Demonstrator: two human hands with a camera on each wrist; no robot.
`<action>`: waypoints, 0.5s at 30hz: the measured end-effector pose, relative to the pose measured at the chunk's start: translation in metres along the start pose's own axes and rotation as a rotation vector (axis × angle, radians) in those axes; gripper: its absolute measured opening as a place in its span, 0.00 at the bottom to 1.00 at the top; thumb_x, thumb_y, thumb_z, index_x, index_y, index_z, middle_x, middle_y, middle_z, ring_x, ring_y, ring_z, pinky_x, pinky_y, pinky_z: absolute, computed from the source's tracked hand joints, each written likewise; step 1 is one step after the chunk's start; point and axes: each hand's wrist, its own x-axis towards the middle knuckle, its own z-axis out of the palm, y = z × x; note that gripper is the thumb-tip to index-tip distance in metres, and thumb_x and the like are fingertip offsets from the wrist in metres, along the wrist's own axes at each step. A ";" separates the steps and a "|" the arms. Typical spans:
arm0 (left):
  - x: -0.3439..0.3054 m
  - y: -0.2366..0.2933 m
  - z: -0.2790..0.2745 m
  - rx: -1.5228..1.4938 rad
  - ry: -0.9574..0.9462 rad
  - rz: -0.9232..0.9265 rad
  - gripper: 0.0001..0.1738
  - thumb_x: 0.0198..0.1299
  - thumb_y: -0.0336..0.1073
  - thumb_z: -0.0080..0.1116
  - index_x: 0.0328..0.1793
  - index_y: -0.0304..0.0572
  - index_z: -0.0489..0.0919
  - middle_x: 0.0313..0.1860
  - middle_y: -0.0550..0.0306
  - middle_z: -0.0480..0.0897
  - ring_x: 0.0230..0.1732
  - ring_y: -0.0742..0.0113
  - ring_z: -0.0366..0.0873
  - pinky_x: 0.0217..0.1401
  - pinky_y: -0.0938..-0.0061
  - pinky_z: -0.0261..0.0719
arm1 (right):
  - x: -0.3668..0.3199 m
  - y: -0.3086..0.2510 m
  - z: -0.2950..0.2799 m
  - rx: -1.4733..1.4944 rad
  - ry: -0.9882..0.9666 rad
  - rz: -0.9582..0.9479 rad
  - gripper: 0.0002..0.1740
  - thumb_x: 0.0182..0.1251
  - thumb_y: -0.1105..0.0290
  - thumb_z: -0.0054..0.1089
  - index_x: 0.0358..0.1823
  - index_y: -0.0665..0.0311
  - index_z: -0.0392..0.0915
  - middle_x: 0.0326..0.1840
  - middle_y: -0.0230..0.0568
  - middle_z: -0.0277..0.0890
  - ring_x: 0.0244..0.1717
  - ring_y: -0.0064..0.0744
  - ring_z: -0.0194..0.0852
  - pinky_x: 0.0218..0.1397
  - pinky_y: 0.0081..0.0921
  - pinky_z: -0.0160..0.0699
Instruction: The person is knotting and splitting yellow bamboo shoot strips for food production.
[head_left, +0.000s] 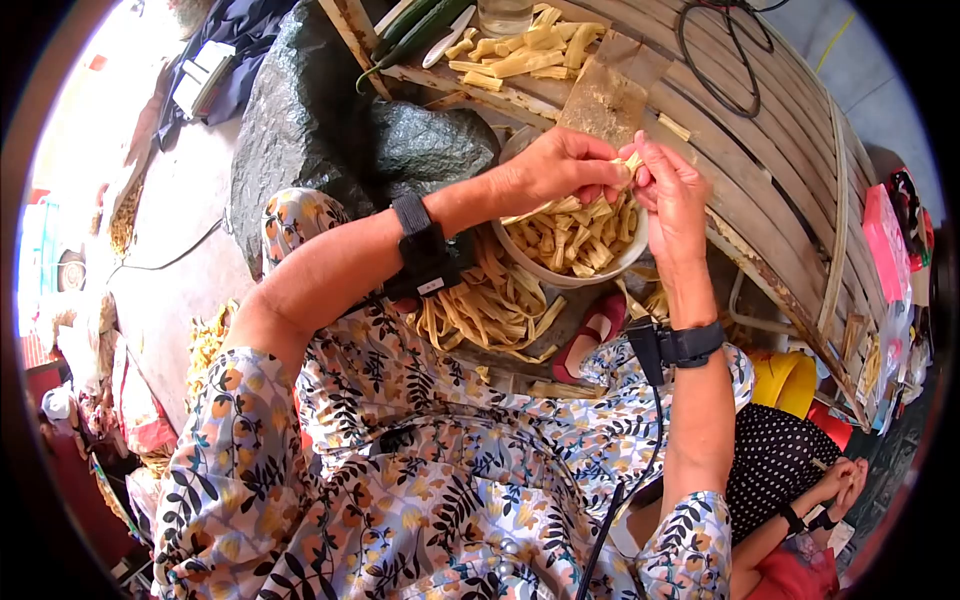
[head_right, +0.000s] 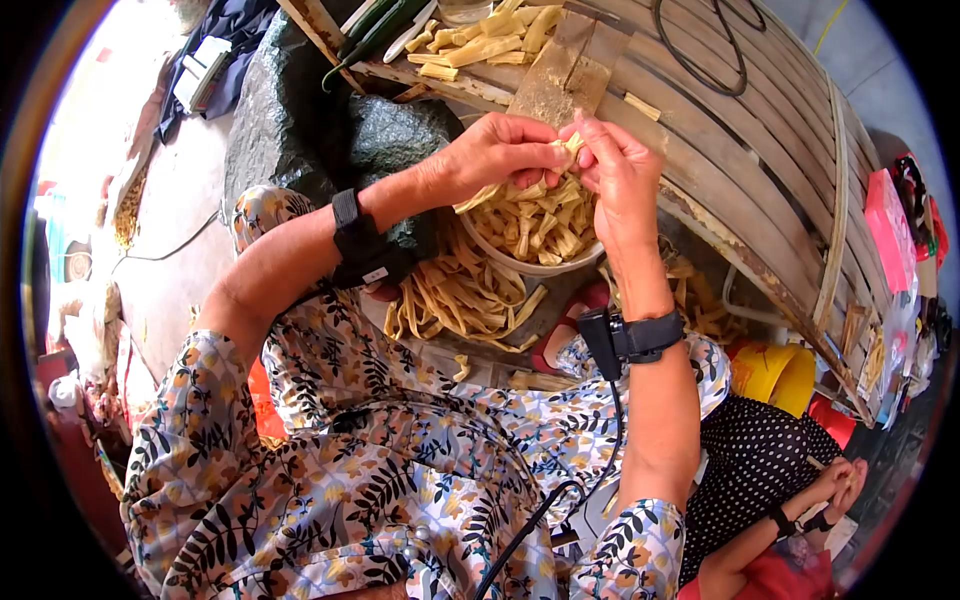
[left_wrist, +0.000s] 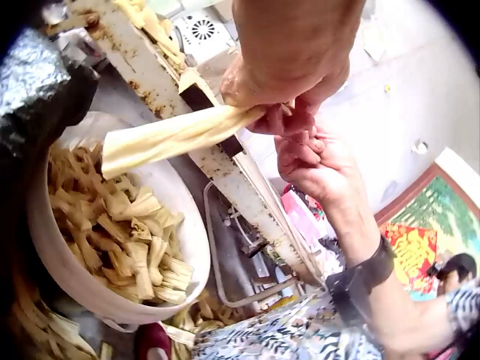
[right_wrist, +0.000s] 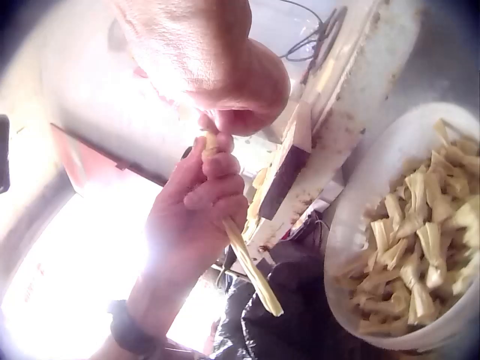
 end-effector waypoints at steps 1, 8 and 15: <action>0.000 0.002 0.002 0.089 0.039 0.007 0.14 0.62 0.40 0.51 0.40 0.35 0.78 0.28 0.64 0.78 0.24 0.83 0.66 0.28 0.87 0.66 | 0.001 0.002 -0.001 0.035 0.009 0.034 0.10 0.60 0.67 0.58 0.29 0.68 0.80 0.18 0.22 0.64 0.17 0.09 0.52 0.18 0.09 0.48; 0.001 -0.006 0.006 -0.144 0.125 -0.029 0.14 0.63 0.41 0.49 0.34 0.38 0.78 0.22 0.67 0.72 0.22 0.83 0.63 0.24 0.87 0.62 | 0.003 0.010 0.015 -0.121 0.058 -0.189 0.11 0.59 0.67 0.59 0.28 0.69 0.79 0.17 0.22 0.64 0.17 0.09 0.55 0.19 0.09 0.51; -0.002 -0.003 0.019 0.248 0.234 0.167 0.13 0.63 0.39 0.48 0.32 0.36 0.76 0.21 0.67 0.72 0.21 0.82 0.65 0.23 0.85 0.63 | 0.007 0.003 0.005 0.081 0.044 -0.005 0.11 0.60 0.67 0.59 0.28 0.69 0.79 0.17 0.23 0.64 0.16 0.10 0.55 0.18 0.09 0.52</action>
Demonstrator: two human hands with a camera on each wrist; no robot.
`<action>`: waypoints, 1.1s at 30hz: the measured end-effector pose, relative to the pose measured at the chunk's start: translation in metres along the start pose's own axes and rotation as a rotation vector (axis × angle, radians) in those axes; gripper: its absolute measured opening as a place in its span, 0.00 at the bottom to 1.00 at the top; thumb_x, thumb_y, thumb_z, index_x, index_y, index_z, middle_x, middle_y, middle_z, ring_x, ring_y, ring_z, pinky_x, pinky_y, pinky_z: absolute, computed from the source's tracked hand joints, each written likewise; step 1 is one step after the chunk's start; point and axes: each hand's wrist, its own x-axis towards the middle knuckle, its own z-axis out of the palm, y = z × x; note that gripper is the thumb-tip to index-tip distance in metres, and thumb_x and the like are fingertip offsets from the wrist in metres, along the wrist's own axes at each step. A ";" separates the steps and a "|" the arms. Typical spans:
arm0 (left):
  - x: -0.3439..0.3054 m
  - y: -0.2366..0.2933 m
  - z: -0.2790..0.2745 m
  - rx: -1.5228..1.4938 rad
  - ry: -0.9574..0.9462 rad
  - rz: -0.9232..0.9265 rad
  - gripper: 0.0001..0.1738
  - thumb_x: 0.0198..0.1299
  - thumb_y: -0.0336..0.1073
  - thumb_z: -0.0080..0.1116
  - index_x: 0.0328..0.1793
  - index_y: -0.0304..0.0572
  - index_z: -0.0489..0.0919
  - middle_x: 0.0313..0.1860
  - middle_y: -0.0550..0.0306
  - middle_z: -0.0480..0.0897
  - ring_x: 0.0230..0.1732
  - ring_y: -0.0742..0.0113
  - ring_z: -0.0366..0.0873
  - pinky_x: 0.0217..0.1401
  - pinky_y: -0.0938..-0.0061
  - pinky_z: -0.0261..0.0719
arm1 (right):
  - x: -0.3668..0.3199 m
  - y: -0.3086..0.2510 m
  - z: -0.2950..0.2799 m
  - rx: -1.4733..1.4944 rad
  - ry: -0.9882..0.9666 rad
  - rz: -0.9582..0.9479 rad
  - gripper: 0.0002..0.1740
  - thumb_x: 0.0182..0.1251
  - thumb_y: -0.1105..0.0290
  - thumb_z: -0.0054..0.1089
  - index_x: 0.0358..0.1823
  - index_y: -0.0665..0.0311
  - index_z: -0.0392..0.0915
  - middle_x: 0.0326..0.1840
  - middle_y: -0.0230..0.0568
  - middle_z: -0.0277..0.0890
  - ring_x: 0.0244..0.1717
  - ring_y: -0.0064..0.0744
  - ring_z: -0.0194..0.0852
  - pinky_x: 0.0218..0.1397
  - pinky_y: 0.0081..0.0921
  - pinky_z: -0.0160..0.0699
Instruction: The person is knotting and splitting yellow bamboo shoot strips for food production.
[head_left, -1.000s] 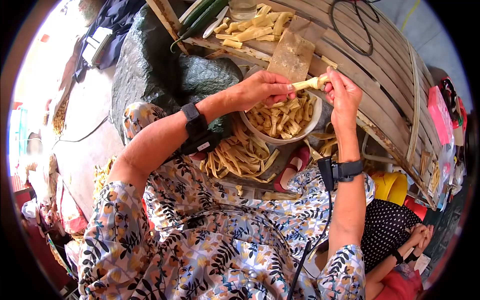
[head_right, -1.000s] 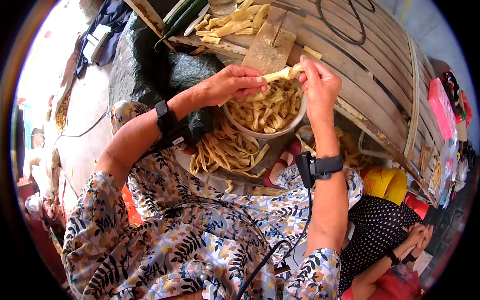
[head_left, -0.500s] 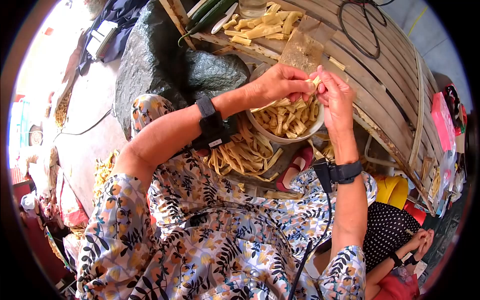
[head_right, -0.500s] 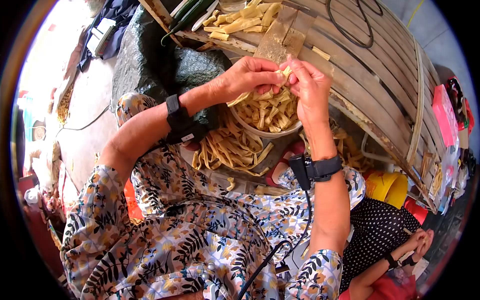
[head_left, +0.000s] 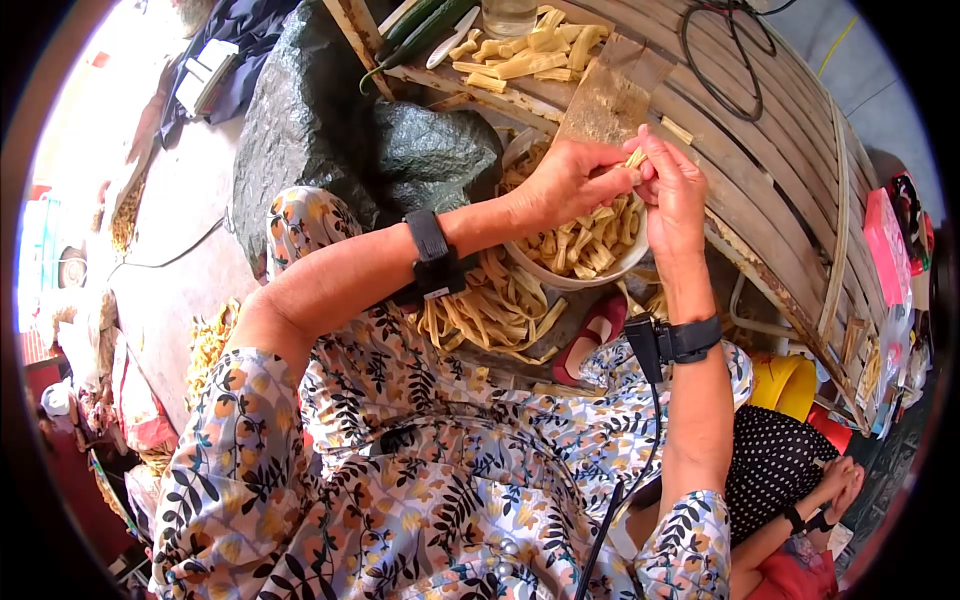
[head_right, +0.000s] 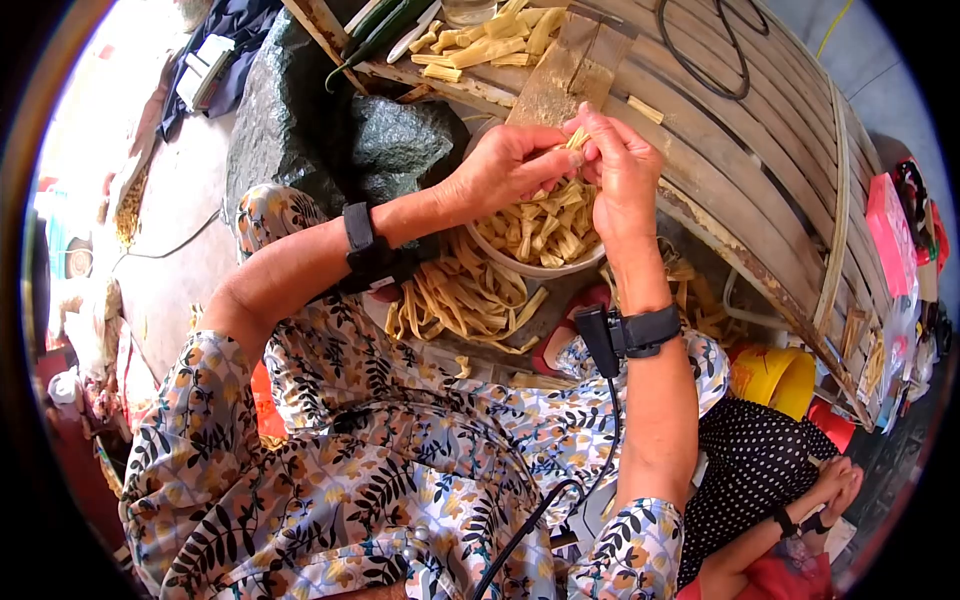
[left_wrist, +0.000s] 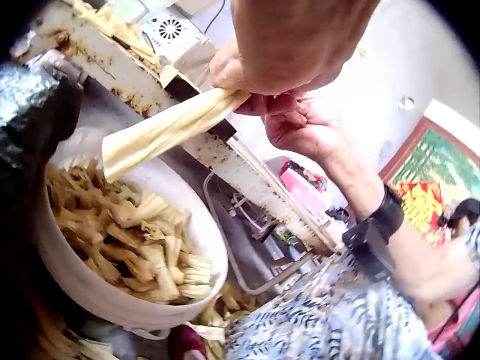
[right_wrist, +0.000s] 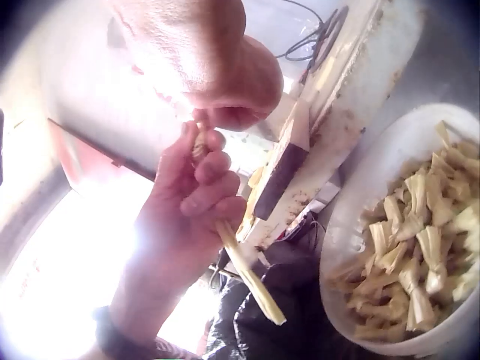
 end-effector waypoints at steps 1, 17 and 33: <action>0.000 -0.003 0.000 0.157 0.040 0.109 0.14 0.63 0.39 0.48 0.32 0.35 0.75 0.21 0.65 0.73 0.21 0.80 0.67 0.23 0.84 0.66 | 0.000 0.001 0.000 0.022 0.008 0.023 0.11 0.60 0.67 0.59 0.28 0.69 0.79 0.17 0.23 0.64 0.16 0.10 0.55 0.18 0.09 0.52; 0.000 -0.015 -0.035 -0.230 -0.224 -0.195 0.13 0.63 0.37 0.47 0.39 0.35 0.77 0.24 0.67 0.72 0.20 0.84 0.62 0.22 0.89 0.60 | 0.003 0.005 -0.008 -0.033 -0.120 0.097 0.09 0.54 0.72 0.63 0.35 0.67 0.76 0.21 0.27 0.68 0.16 0.09 0.56 0.17 0.07 0.50; -0.005 0.007 -0.057 -0.475 -0.476 -0.309 0.15 0.65 0.36 0.45 0.47 0.28 0.73 0.32 0.55 0.80 0.36 0.70 0.77 0.45 0.79 0.73 | 0.012 -0.009 -0.039 -0.240 0.014 0.080 0.14 0.54 0.68 0.63 0.38 0.68 0.75 0.20 0.28 0.68 0.16 0.14 0.59 0.19 0.10 0.57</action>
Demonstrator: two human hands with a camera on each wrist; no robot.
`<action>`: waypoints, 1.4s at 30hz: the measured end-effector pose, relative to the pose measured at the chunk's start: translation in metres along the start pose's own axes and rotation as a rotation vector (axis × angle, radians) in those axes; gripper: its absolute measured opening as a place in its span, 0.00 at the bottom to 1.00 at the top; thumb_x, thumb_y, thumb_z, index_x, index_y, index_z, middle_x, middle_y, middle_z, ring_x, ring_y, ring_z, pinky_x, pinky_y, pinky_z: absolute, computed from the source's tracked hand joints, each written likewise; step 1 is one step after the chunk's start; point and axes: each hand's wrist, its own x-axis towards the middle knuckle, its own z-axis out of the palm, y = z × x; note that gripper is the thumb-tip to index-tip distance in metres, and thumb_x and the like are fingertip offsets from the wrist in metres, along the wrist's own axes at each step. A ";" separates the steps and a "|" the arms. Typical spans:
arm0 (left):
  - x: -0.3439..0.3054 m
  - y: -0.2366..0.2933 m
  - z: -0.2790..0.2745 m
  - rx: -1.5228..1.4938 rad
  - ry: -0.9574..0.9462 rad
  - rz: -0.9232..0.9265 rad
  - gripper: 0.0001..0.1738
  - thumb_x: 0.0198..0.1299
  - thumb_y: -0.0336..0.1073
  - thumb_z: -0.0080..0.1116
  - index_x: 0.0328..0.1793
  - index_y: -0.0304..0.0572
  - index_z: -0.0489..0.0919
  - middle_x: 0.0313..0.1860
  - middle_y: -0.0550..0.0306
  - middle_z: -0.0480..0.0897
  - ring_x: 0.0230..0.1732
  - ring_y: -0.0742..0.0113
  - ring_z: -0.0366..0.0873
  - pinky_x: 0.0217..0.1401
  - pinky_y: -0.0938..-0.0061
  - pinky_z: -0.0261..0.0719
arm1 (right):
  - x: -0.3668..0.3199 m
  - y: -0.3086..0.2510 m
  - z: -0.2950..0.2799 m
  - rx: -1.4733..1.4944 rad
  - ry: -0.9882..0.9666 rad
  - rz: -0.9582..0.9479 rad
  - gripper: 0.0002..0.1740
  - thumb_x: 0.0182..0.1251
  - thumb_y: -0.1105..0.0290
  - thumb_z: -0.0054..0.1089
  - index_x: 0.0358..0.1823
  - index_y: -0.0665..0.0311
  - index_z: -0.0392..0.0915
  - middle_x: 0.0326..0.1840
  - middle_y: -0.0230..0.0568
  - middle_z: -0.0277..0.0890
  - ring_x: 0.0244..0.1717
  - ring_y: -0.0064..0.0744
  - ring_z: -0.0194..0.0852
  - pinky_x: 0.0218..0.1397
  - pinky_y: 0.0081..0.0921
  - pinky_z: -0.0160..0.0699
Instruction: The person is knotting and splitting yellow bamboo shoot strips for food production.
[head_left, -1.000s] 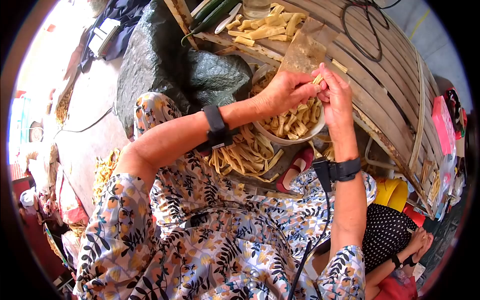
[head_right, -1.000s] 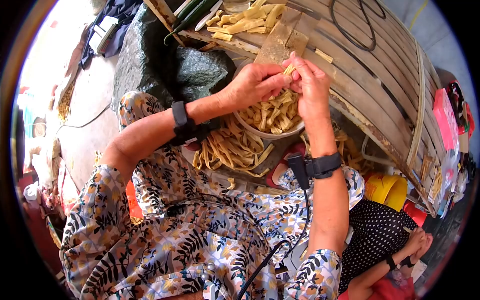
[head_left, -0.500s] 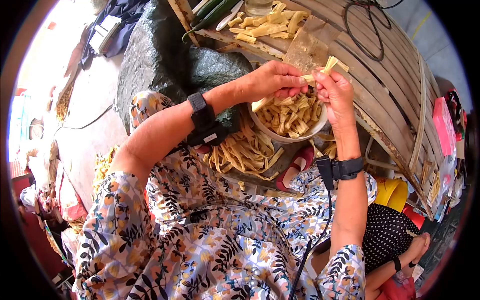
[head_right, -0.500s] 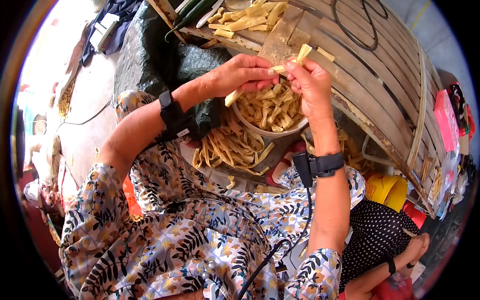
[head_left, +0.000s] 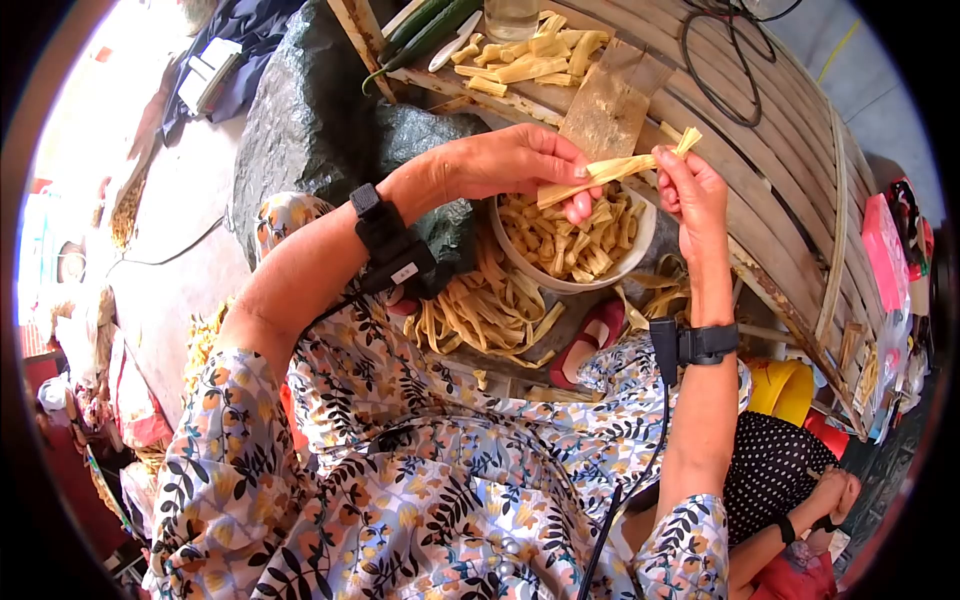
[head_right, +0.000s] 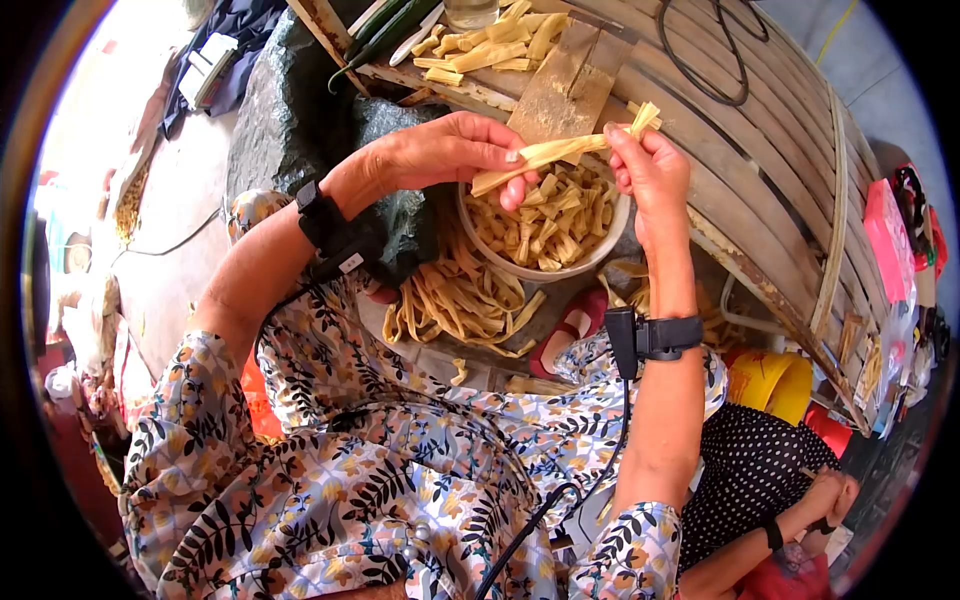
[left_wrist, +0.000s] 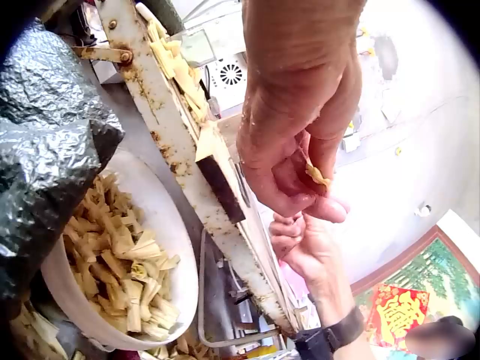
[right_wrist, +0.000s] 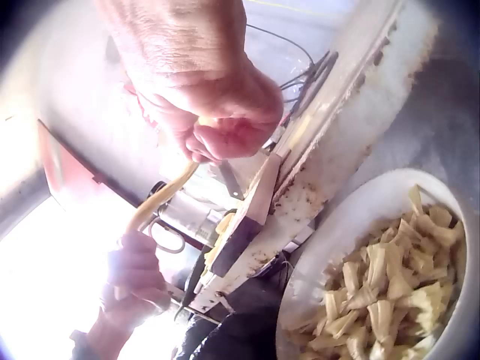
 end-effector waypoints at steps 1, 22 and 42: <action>-0.001 0.004 0.001 -0.033 0.003 0.013 0.15 0.64 0.36 0.45 0.46 0.28 0.73 0.31 0.56 0.79 0.34 0.71 0.77 0.43 0.79 0.73 | -0.001 0.002 -0.001 -0.174 0.069 -0.139 0.16 0.53 0.67 0.64 0.40 0.69 0.75 0.21 0.29 0.68 0.17 0.16 0.61 0.20 0.12 0.59; -0.009 0.017 0.007 0.262 0.211 -0.185 0.29 0.65 0.56 0.38 0.36 0.35 0.76 0.29 0.58 0.79 0.26 0.75 0.75 0.29 0.84 0.74 | -0.043 -0.017 0.037 -0.115 -0.101 -0.244 0.07 0.59 0.73 0.58 0.35 0.69 0.77 0.27 0.33 0.77 0.22 0.17 0.72 0.23 0.11 0.68; 0.003 -0.047 0.027 0.657 0.401 -0.143 0.05 0.49 0.28 0.52 0.29 0.32 0.76 0.17 0.54 0.78 0.24 0.67 0.80 0.25 0.75 0.74 | -0.055 0.030 0.067 -0.567 -0.150 -0.346 0.07 0.64 0.72 0.50 0.31 0.70 0.72 0.17 0.41 0.68 0.14 0.28 0.70 0.16 0.22 0.68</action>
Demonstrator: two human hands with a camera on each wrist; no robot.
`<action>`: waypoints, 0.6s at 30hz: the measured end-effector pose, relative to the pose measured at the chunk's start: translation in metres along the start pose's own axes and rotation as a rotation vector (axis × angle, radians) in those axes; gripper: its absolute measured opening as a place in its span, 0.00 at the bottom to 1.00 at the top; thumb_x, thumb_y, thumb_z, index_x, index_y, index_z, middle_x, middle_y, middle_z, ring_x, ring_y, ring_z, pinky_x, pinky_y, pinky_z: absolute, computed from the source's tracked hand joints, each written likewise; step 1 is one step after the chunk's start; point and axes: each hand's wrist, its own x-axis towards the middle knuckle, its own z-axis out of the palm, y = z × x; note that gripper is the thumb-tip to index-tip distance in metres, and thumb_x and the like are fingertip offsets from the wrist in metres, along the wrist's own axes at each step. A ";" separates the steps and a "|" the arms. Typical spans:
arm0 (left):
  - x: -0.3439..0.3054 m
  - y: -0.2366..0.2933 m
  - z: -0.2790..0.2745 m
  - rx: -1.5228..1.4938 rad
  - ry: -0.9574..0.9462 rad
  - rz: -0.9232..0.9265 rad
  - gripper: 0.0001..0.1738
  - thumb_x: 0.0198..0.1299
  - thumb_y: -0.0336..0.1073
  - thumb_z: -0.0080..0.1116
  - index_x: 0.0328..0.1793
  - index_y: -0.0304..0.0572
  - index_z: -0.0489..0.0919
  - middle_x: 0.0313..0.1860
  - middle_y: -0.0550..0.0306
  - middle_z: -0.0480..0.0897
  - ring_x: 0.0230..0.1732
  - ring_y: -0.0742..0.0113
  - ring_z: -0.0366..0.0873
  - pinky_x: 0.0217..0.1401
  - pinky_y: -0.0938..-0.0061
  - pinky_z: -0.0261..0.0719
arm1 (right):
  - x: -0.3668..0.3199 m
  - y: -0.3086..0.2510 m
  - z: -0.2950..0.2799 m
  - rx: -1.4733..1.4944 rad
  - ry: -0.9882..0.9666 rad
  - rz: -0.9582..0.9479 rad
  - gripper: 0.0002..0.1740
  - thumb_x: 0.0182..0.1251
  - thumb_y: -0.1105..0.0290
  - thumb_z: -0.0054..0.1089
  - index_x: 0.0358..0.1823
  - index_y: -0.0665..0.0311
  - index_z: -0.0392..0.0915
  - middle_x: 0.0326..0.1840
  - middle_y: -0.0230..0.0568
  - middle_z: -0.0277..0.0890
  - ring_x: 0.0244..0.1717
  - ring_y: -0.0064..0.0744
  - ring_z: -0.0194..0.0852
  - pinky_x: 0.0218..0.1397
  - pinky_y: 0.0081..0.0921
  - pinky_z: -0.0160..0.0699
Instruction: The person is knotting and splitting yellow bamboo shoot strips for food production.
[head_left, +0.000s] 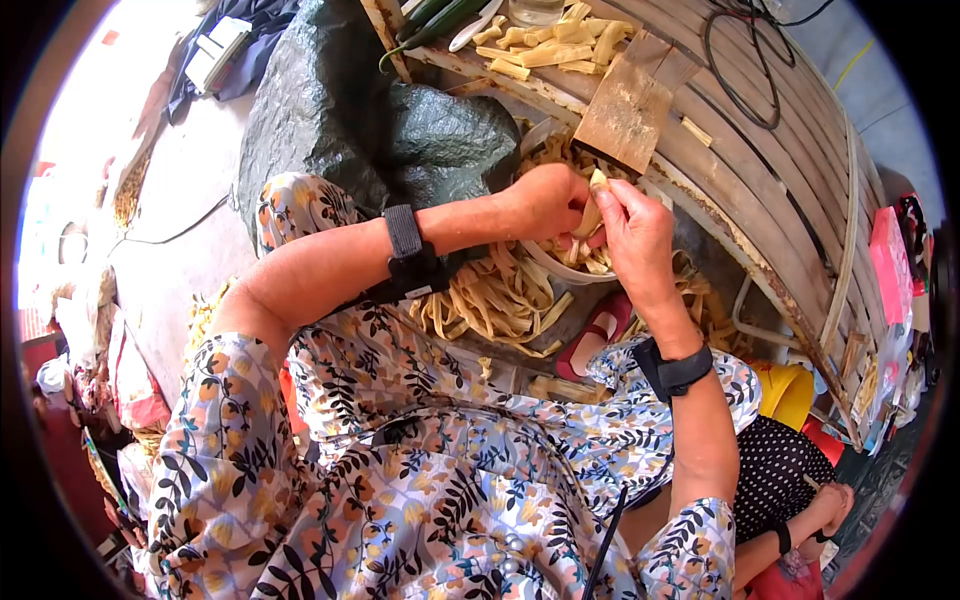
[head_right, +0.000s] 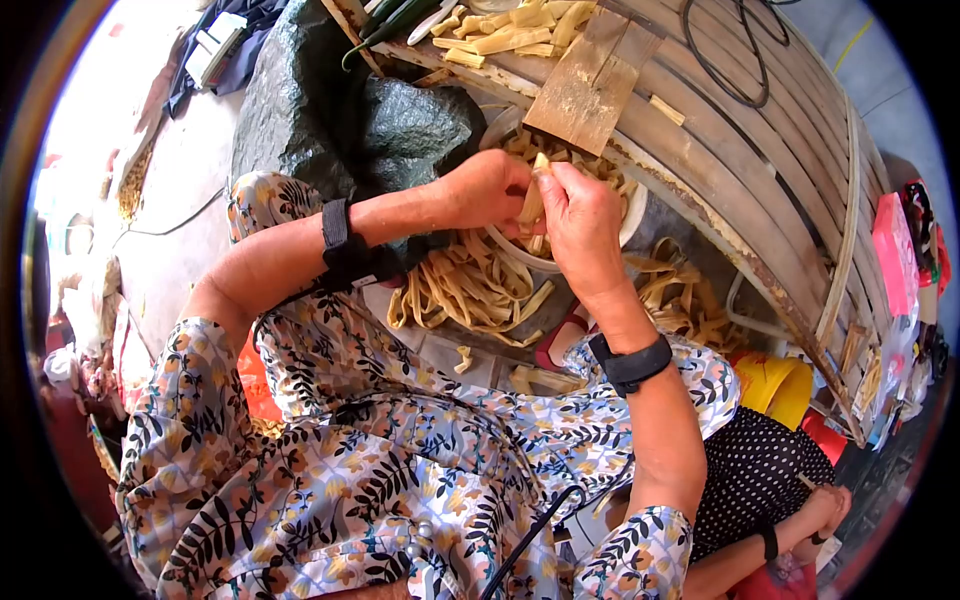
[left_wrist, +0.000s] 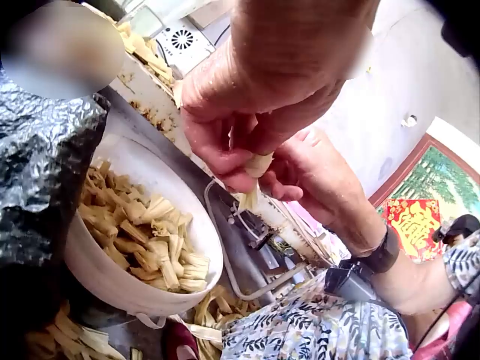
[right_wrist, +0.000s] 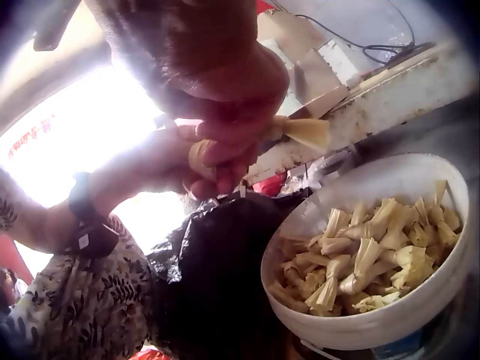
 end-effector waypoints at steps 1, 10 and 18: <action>-0.002 0.001 -0.001 0.128 0.086 0.092 0.05 0.47 0.28 0.52 0.28 0.32 0.75 0.17 0.53 0.78 0.24 0.63 0.79 0.25 0.73 0.74 | 0.000 0.001 0.001 -0.014 0.017 0.014 0.08 0.64 0.72 0.50 0.30 0.70 0.71 0.15 0.41 0.67 0.13 0.28 0.71 0.14 0.23 0.67; 0.001 0.010 -0.014 0.438 0.345 0.696 0.16 0.44 0.22 0.51 0.43 0.40 0.71 0.36 0.50 0.76 0.36 0.48 0.75 0.35 0.66 0.76 | 0.009 0.002 -0.015 0.483 -0.205 0.444 0.13 0.69 0.68 0.39 0.35 0.69 0.71 0.26 0.41 0.77 0.13 0.20 0.70 0.11 0.14 0.58; -0.004 0.017 -0.026 0.240 0.225 0.600 0.16 0.49 0.22 0.51 0.46 0.39 0.70 0.36 0.53 0.79 0.40 0.60 0.80 0.41 0.74 0.78 | 0.007 0.008 -0.027 0.828 -0.402 0.394 0.15 0.69 0.63 0.43 0.43 0.68 0.70 0.31 0.40 0.77 0.16 0.17 0.69 0.14 0.10 0.58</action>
